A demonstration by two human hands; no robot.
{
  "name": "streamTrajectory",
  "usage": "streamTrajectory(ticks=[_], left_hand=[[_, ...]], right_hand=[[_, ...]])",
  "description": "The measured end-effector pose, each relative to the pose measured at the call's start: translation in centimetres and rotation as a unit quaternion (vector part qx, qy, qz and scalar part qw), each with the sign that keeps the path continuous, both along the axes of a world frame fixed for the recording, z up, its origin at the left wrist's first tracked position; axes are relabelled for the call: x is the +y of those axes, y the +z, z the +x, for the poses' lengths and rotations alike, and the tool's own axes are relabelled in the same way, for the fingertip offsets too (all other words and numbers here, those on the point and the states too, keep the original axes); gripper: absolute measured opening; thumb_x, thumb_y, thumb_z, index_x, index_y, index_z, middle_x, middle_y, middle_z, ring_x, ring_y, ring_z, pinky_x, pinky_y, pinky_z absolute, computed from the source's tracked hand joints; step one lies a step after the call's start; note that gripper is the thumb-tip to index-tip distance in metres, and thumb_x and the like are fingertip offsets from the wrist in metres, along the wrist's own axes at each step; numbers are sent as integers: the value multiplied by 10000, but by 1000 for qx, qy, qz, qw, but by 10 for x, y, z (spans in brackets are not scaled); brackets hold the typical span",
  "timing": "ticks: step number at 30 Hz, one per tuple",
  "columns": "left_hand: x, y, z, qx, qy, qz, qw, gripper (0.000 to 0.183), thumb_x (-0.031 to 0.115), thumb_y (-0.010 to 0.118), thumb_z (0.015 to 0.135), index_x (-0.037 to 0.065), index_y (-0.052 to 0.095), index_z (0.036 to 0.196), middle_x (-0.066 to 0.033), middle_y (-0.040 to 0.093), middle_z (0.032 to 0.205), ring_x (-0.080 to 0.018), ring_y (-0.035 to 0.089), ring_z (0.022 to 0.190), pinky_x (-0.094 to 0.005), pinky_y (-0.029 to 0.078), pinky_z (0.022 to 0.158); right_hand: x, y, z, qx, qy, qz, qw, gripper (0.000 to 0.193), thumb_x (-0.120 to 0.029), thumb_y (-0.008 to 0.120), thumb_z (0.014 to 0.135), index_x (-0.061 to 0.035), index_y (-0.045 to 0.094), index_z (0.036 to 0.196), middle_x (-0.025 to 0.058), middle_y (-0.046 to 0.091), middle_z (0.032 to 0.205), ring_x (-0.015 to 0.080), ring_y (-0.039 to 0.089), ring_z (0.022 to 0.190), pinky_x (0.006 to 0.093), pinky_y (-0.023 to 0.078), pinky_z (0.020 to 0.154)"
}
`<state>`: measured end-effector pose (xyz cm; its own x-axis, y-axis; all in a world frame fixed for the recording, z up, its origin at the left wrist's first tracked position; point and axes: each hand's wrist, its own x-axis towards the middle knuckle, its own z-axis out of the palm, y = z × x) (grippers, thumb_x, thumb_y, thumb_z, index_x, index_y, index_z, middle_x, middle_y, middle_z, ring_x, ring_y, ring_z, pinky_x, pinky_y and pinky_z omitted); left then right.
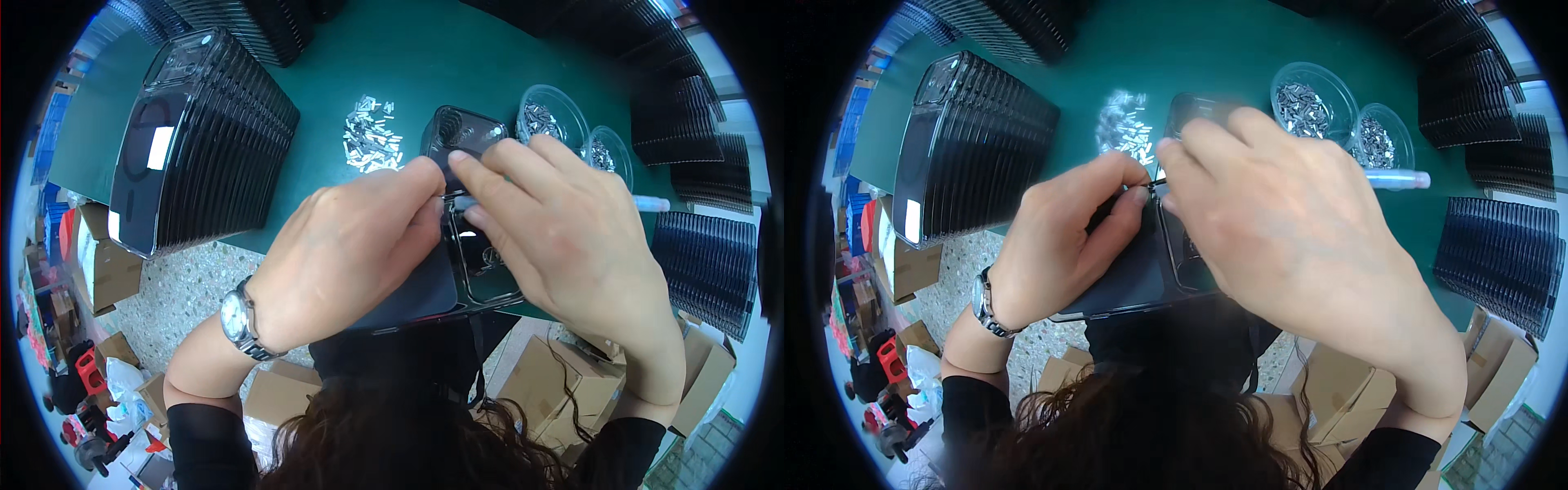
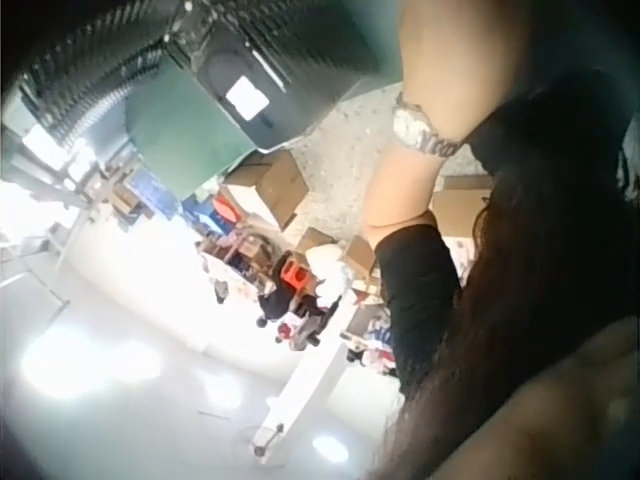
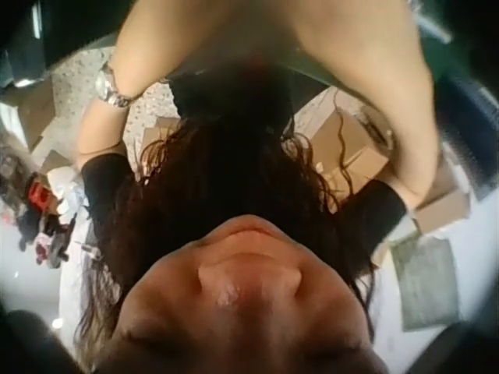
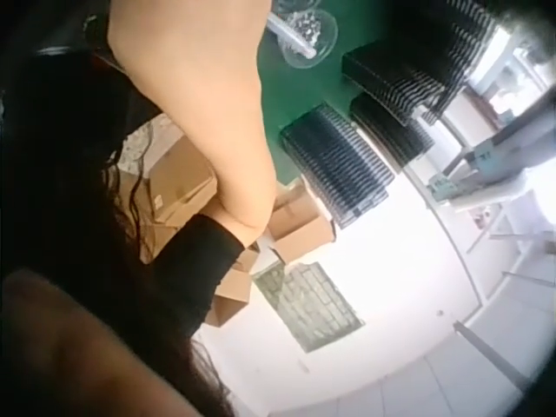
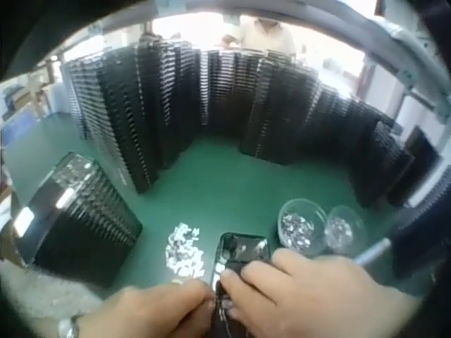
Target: Assembling components onto phone cases at a workbench.
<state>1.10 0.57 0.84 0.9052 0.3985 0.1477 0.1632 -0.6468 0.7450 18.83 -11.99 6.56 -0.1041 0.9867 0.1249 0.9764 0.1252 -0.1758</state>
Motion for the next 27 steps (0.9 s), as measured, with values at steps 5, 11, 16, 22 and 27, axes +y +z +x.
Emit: streamTrajectory(ticks=[5,11,16,22,27], left_hand=[[-3,7,-3,-6,2,21,1000,104,21,654,976,24,647,1080,-200,655,882,-412,666,805,-420,534,695],[-7,21,-1,56,19,51,997,87,4,632,990,25,651,1072,-223,663,909,-443,661,841,-428,541,708],[-2,51,-21,-6,6,0,1000,171,-37,623,977,-17,660,1143,-161,704,888,-293,739,814,-339,564,764],[8,74,-38,43,-4,-360,932,544,270,741,885,-58,570,1283,-103,662,1169,-173,642,1085,-294,494,962],[2,84,-44,140,-13,-386,912,667,361,657,946,-42,437,1429,-97,621,1223,-148,559,1076,-302,438,941]], right_hand=[[1,-1,-3,-33,21,-37,999,275,-97,756,863,-14,711,1122,61,617,924,249,592,824,353,525,628],[0,-7,-11,-29,-9,5,1000,266,-97,767,847,-39,713,1101,48,613,885,236,582,813,350,512,622],[0,-13,1,-23,24,110,993,298,-154,793,842,-60,726,1117,40,632,903,243,565,770,344,490,611],[-14,-18,1,-53,55,382,921,330,-273,794,914,-70,744,1170,84,693,1044,247,599,776,340,489,623],[-15,-22,3,-3,43,413,910,266,-187,758,973,-47,737,1198,93,687,1004,251,618,801,331,503,665]])
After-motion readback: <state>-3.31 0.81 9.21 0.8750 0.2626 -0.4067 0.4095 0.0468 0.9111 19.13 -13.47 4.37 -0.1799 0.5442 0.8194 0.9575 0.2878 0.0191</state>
